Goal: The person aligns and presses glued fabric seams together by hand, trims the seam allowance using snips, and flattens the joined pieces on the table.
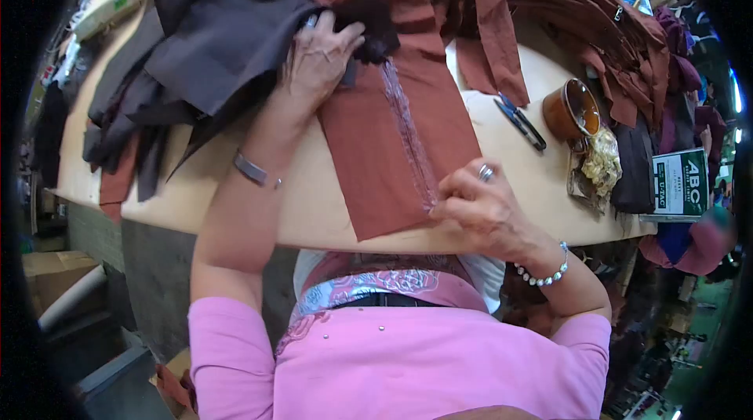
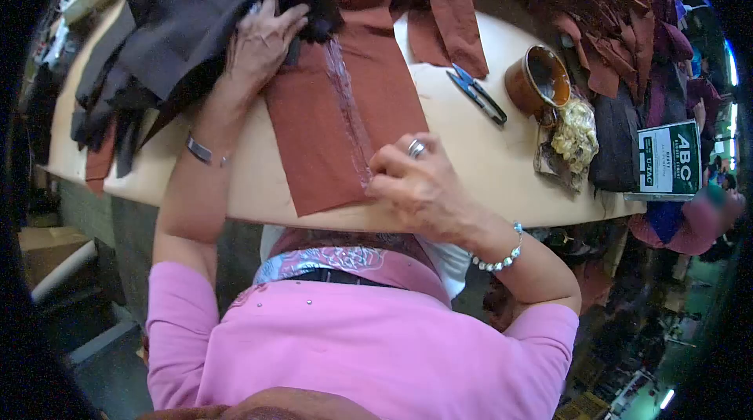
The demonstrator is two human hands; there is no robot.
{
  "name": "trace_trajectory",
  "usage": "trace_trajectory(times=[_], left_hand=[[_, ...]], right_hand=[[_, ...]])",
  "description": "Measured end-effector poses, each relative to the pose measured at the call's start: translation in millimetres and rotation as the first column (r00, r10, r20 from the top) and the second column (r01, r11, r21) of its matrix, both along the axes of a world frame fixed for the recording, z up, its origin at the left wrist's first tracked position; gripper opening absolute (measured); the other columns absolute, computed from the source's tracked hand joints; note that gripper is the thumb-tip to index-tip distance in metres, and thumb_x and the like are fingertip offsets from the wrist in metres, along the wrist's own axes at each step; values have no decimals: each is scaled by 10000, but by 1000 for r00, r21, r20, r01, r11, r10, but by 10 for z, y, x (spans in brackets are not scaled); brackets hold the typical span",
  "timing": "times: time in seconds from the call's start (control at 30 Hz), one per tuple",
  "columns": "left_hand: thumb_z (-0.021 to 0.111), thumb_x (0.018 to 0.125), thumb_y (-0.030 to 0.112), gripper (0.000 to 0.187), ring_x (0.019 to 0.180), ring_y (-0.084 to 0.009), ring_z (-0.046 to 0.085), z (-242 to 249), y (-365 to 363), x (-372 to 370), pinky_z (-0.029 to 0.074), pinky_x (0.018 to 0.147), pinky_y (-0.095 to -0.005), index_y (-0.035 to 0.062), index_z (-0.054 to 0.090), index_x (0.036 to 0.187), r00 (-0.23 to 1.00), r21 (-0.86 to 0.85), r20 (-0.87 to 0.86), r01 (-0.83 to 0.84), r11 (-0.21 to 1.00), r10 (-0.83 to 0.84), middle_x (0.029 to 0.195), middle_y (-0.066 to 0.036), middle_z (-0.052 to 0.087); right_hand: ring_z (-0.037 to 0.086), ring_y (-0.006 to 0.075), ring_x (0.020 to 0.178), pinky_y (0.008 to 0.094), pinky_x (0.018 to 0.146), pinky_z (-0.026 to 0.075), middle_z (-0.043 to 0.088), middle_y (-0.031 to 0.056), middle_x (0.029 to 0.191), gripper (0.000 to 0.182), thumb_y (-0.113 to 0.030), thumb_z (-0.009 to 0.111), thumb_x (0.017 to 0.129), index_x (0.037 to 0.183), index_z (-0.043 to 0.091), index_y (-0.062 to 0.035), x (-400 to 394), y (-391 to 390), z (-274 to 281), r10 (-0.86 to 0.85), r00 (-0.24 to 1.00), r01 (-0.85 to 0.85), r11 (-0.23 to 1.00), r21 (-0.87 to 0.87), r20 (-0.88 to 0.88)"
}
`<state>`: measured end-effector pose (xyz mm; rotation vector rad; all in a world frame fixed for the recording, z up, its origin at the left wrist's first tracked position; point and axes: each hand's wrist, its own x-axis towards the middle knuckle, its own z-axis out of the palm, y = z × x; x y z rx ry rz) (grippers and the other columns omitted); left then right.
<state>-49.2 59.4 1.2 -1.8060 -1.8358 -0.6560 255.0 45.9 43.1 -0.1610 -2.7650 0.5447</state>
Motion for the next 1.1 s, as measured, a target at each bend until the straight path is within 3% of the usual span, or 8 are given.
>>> trace_trajectory(times=[0.1, 0.2, 0.3, 0.57, 0.63, 0.7, 0.9, 1.1], left_hand=[[516, 910, 374, 330, 846, -352, 604, 260, -155, 112, 504, 706, -448, 254, 584, 1209, 952, -420, 161, -173, 891, 261, 860, -179, 578], [502, 913, 379, 358, 905, -364, 589, 197, -87, -67, 481, 753, -464, 173, 540, 1204, 1000, -442, -18, 1, 897, -11, 886, -205, 605], [510, 904, 331, 318, 906, -381, 579, 203, -1, -117, 459, 783, -468, 73, 516, 1089, 960, -467, 220, -53, 883, 175, 898, -212, 609], [472, 728, -47, 182, 864, -392, 581, 672, 2, -21, 456, 776, -440, -4, 537, 893, 906, -113, 217, 393, 912, -364, 838, -211, 600], [474, 690, -67, 199, 820, -383, 587, 1036, -369, 92, 462, 755, -431, -3, 567, 854, 884, -347, 221, 466, 814, -412, 783, -198, 590], [486, 671, -64, 220, 830, -366, 580, 1441, -791, 199, 455, 775, -423, 10, 590, 850, 972, -735, 175, 237, 636, -160, 806, -183, 589], [503, 712, -37, 136, 823, -328, 539, 1398, -1913, -213, 413, 759, -414, 42, 575, 795, 991, -526, -47, -134, 840, 129, 764, -141, 544], [511, 725, -41, 145, 835, -328, 513, 1135, -2279, -362, 400, 777, -410, 42, 580, 823, 939, -503, -97, -333, 798, 331, 809, -146, 541]], right_hand=[[545, 216, 883, 361, 804, 383, 589, 57, 917, 342, 77, 567, 661, 924, 663, -119, -139, 260, 78, -172, 964, 150, 982, -117, -204], [572, 229, 860, 328, 794, 405, 612, 85, 898, 359, 137, 513, 711, 954, 653, -86, -332, 548, 69, -344, 855, 248, 928, -278, -387], [590, 197, 818, 304, 767, 421, 612, 74, 899, 386, 127, 494, 748, 1044, 625, -83, -400, 762, -158, -416, 766, 318, 908, -273, -490], [545, 121, 812, 271, 809, 445, 584, 53, 955, 478, 97, 470, 821, 1278, 467, -42, -248, 858, -194, -548, 624, 358, 834, -420, -557], [517, 108, 838, 261, 841, 423, 572, 47, 992, 501, 64, 484, 840, 1324, 412, -43, -190, 854, -131, -574, 592, 356, 816, -456, -565], [481, 97, 889, 257, 889, 383, 558, 42, 1045, 530, 6, 515, 860, 1363, 360, -49, -133, 914, -128, -579, 555, 337, 813, -476, -597], [515, 147, 949, 307, 900, 422, 535, 93, 1230, 654, -57, 614, 791, 1381, 330, -48, -188, 917, -105, -488, 591, 324, 873, -365, -643], [446, 183, 1176, 336, 1028, 344, 431, 83, 1366, 714, -44, 570, 834, 1450, 214, -102, -449, 888, 39, -446, 749, 172, 845, -506, -490]])
